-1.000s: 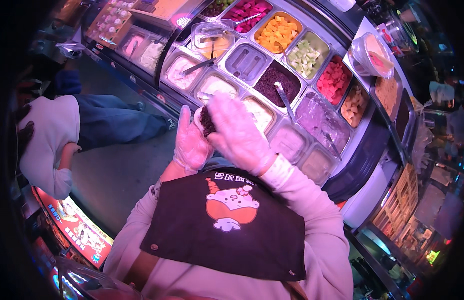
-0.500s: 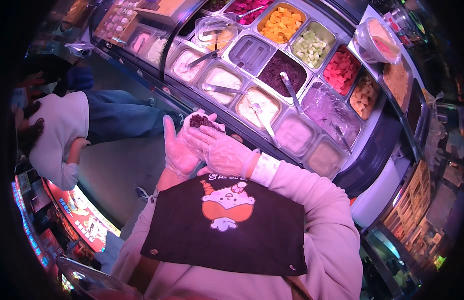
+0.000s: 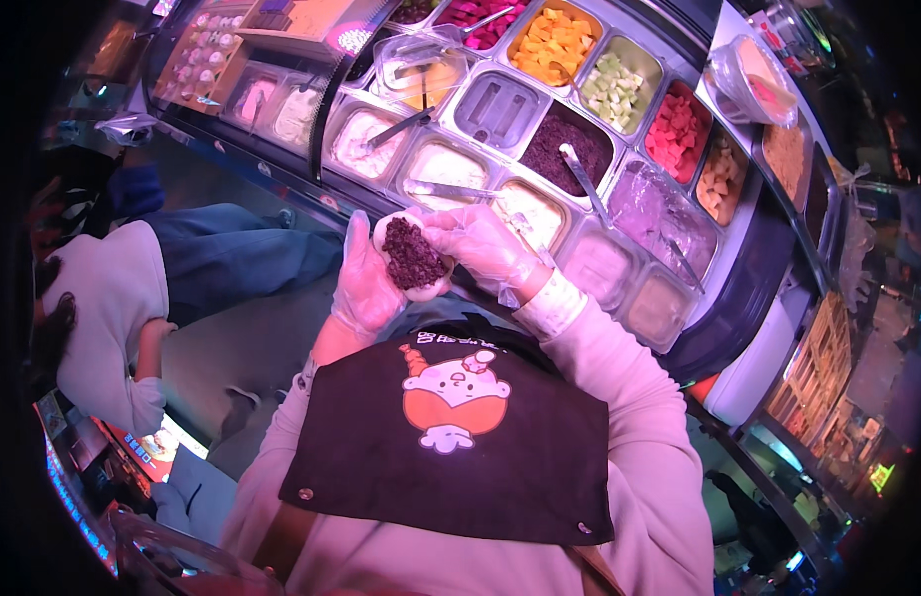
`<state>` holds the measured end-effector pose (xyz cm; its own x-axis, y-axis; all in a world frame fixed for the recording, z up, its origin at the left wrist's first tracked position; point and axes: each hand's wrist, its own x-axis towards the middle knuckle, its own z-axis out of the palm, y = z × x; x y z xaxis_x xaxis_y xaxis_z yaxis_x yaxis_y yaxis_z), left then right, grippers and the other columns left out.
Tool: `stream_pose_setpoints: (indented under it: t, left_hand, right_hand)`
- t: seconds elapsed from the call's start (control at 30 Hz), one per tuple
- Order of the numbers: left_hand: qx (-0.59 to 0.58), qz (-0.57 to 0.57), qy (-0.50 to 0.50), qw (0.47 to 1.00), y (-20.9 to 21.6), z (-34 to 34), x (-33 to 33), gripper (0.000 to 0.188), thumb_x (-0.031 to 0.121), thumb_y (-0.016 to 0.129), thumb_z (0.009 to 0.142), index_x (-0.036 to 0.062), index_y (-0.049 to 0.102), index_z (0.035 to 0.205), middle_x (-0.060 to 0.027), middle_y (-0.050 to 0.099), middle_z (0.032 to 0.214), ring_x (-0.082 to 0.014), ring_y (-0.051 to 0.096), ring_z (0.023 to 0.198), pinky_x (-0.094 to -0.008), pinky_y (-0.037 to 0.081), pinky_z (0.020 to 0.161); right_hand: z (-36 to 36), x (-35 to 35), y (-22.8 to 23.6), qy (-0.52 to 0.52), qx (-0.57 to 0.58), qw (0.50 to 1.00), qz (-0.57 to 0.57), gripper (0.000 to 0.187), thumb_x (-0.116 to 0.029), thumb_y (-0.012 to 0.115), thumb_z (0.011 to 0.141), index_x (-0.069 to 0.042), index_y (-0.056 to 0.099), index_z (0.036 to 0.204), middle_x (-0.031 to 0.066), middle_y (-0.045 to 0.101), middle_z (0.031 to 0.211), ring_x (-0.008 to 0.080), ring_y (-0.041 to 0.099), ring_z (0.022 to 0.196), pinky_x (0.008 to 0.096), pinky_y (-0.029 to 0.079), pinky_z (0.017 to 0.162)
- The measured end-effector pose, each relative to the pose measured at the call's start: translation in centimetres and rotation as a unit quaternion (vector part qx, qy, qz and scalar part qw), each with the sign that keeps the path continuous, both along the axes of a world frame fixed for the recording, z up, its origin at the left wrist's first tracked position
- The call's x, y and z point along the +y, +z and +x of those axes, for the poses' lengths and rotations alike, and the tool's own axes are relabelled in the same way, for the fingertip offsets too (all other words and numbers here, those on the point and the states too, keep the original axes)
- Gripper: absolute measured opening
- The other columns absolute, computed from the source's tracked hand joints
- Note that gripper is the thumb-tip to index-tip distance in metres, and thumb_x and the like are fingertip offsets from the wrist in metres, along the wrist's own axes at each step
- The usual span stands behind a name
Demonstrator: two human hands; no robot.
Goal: The person scoops purple sticky rice and white cream into a plastic bag, then adds diced watermelon, mango, and dragon fruit. The person seals the bag and rolls the contents into a ball, then coats it in a crumbly topping before presenting the finished item.
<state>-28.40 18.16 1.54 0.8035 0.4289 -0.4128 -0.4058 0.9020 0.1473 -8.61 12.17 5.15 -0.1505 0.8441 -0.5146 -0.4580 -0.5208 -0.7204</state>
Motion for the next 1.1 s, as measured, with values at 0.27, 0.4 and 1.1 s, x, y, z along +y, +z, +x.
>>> stream_pose_setpoints:
  t: [0.27,0.4,1.1]
  left_hand:
    - [0.043,0.023,-0.094,0.994,1.5,-1.3,6.6,0.082,0.068,0.027,0.105,-0.0009,0.052,0.142,-0.016,0.066,0.131,-0.0308,0.07,0.111,-0.0477,0.063,0.087]
    - [0.046,0.057,-0.083,0.994,0.8,-1.9,9.0,0.081,0.069,0.028,0.105,-0.0006,0.053,0.139,-0.0161,0.066,0.128,-0.0307,0.07,0.111,-0.0477,0.062,0.09]
    - [0.031,0.006,-0.043,0.999,0.6,-4.7,10.8,0.08,0.07,0.036,0.103,0.0009,0.055,0.139,-0.0156,0.068,0.131,-0.0337,0.069,0.116,-0.0504,0.059,0.095]
  right_hand:
    - [-2.4,5.3,-3.5,-0.056,-0.11,0.992,-0.012,0.018,0.004,0.07,0.09,0.003,0.077,0.107,0.0058,0.075,0.091,0.0119,0.068,0.078,0.0285,0.056,0.071]
    - [-2.4,7.4,-4.0,-0.129,-0.044,0.99,-0.033,0.024,0.003,0.078,0.086,0.007,0.073,0.109,0.0091,0.075,0.092,0.0147,0.069,0.073,0.0298,0.057,0.067]
    - [-5.5,7.8,-2.7,-0.129,0.02,0.989,-0.064,0.026,-0.001,0.073,0.092,0.004,0.069,0.117,0.0076,0.073,0.094,0.0121,0.067,0.07,0.0234,0.055,0.06]
